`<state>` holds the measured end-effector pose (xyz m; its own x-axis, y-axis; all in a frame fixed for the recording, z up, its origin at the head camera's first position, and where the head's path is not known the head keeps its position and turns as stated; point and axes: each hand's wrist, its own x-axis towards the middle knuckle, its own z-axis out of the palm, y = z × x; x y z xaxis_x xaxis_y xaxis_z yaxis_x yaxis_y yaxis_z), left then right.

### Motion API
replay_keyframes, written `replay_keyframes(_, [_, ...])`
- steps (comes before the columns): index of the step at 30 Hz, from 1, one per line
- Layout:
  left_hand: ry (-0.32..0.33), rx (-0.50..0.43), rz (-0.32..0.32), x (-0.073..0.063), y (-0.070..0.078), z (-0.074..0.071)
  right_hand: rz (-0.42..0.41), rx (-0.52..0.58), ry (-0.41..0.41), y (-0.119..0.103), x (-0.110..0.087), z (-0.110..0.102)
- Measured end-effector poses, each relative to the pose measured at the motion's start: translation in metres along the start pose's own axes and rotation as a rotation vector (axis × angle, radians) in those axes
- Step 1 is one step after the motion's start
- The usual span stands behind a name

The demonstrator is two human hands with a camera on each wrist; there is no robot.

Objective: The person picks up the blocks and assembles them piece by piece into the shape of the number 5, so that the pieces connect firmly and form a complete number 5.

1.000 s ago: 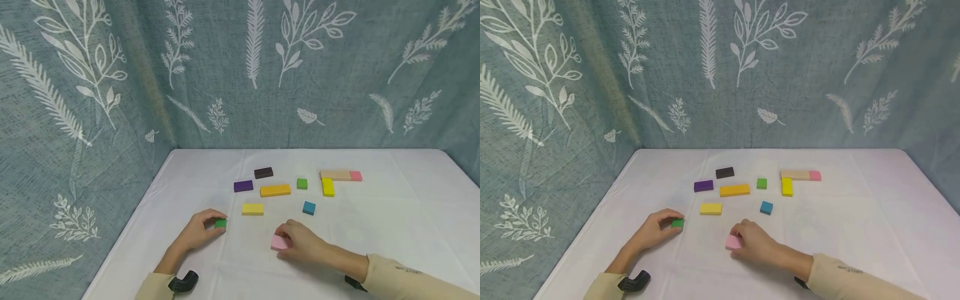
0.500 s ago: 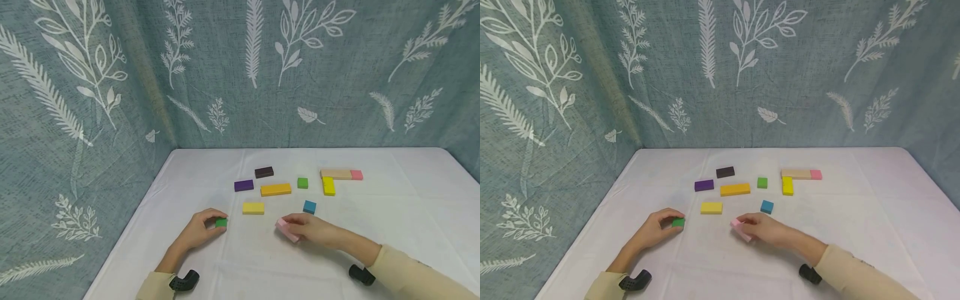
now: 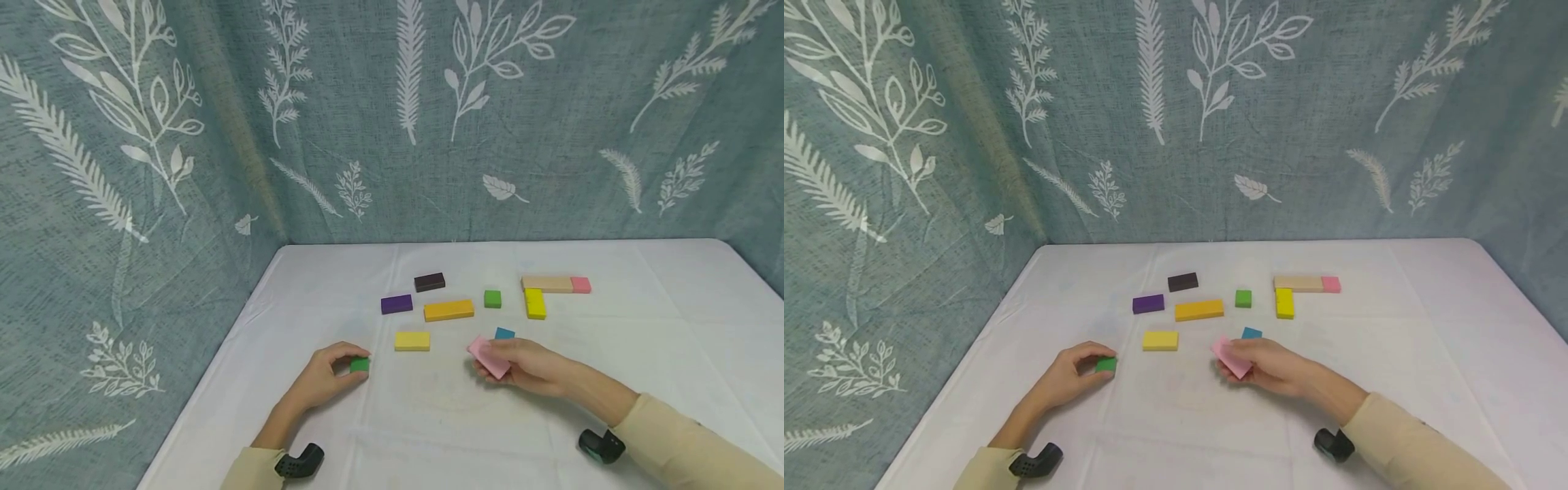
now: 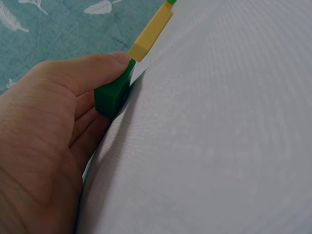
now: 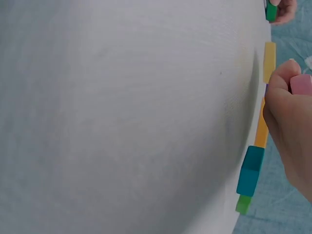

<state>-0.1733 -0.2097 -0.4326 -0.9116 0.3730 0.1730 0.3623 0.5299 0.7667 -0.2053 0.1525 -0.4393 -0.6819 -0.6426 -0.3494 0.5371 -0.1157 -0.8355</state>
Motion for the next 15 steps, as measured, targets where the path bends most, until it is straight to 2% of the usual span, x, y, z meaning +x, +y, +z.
replay_keyframes(2, [0.000, -0.001, -0.001, -0.0004, -0.0005, 0.0003, 0.015, -0.005, 0.003, -0.0004, -0.0005, 0.0002])
replay_keyframes(5, [0.002, 0.006, 0.002, -0.0007, -0.0016, 0.0007, 0.021, -0.077, 0.017, -0.0017, -0.0014, 0.0003])
replay_keyframes(11, [0.005, 0.012, 0.028, -0.0004, -0.0040, 0.0005, 0.019, -0.317, 0.135, -0.0035, -0.0033, -0.0006])
replay_keyframes(15, [0.006, 0.020, 0.029, 0.0000, -0.0052, 0.0003, -0.011, -0.390, 0.183, -0.0031, -0.0059, -0.0021])
